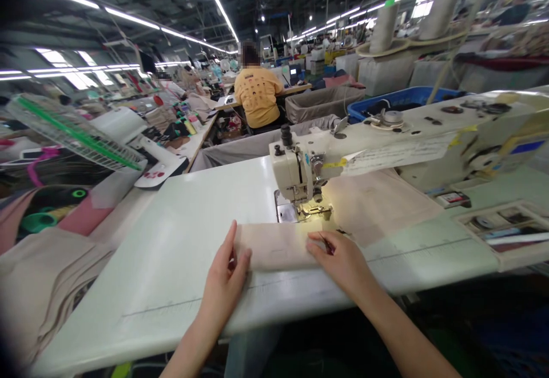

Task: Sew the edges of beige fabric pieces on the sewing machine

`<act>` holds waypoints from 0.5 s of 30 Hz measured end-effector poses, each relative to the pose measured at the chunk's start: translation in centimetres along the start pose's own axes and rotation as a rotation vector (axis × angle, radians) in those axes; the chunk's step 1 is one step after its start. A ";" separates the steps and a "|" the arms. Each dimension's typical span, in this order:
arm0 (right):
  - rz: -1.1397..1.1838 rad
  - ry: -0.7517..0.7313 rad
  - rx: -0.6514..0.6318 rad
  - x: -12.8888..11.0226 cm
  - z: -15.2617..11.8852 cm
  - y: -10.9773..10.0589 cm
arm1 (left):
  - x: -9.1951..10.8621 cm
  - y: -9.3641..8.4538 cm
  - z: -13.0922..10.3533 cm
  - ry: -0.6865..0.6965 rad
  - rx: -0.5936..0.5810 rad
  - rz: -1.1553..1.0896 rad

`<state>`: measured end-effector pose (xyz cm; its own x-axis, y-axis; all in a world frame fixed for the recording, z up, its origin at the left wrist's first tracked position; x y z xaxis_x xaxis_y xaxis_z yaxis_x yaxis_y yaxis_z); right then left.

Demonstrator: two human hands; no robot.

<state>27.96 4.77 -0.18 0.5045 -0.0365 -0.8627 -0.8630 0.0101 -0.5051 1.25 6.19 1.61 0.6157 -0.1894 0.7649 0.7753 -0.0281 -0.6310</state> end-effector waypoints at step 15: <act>-0.063 -0.021 -0.032 0.2 -1.4 0.1 | 1.0 0.1 -1.7 0.039 -0.084 0.123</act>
<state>27.90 3.40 -0.37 0.5576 -0.0155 -0.8299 -0.8300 -0.0230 -0.5573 1.70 4.27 2.13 0.6977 -0.2345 0.6769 0.6792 -0.0839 -0.7291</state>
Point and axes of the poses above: each hand's wrist, its own z-axis towards the middle knuckle, its own y-axis out of the palm, x = y × z, the point moved 6 cm from there along z, towards the middle knuckle, and after that the axes turned 9 degrees about -x, right-handed, at the moved point
